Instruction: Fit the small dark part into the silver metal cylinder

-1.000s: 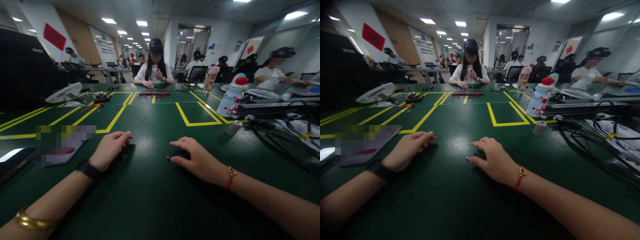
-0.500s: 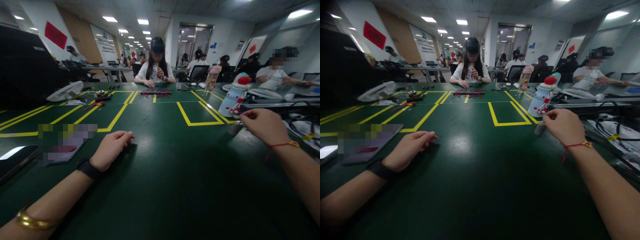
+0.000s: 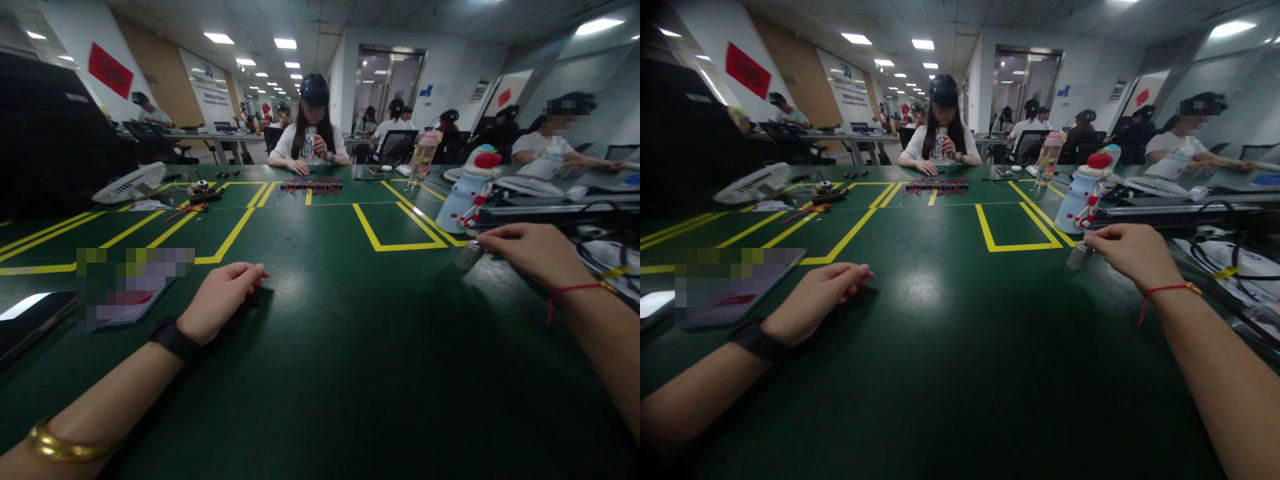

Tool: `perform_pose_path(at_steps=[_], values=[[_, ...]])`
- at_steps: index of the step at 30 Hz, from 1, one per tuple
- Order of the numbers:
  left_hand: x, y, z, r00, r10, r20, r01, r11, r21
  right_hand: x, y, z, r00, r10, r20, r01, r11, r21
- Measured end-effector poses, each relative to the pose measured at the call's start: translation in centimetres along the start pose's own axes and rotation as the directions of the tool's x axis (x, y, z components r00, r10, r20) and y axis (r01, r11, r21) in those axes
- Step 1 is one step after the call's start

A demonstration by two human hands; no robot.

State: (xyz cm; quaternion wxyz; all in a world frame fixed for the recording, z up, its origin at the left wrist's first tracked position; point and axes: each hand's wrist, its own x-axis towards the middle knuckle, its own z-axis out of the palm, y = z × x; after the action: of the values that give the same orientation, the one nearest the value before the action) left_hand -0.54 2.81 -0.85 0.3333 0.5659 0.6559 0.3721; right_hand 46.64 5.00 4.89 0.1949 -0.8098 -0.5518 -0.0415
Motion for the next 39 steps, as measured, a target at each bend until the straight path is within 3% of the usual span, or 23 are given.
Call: perform_pose_path(at_steps=[19, 27, 32, 36, 39], values=[[0.2, -0.3, -0.1, 1.0, -0.009, 0.021, 0.008, 1.0, 0.014, 1.1, 1.2, 1.3, 0.998, 0.037, 0.041, -0.041, 0.995, 0.094], [0.1, -0.1, -0.1, 1.0, -0.014, 0.024, 0.013, 1.0, 0.02, 0.2, 0.5, 0.6, 0.993, 0.052, 0.109, -0.074, 0.976, 0.207], [0.2, -0.2, -0.1, 1.0, -0.013, 0.02, 0.013, 1.0, 0.023, 0.2, 0.6, 1.1, 0.997, -0.043, 0.067, 0.035, 0.993, 0.116], [0.3, -0.4, 0.0, 1.0, -0.01, 0.014, 0.009, 1.0, 0.029, 0.1, 0.7, 2.0, 0.992, -0.123, -0.031, 0.126, 0.982, 0.14], [0.4, -0.5, 0.0, 1.0, 0.006, 0.004, -0.006, 0.999, 0.033, -0.7, -0.5, 2.4, 0.983, -0.161, -0.092, 0.176, 0.965, 0.196]])
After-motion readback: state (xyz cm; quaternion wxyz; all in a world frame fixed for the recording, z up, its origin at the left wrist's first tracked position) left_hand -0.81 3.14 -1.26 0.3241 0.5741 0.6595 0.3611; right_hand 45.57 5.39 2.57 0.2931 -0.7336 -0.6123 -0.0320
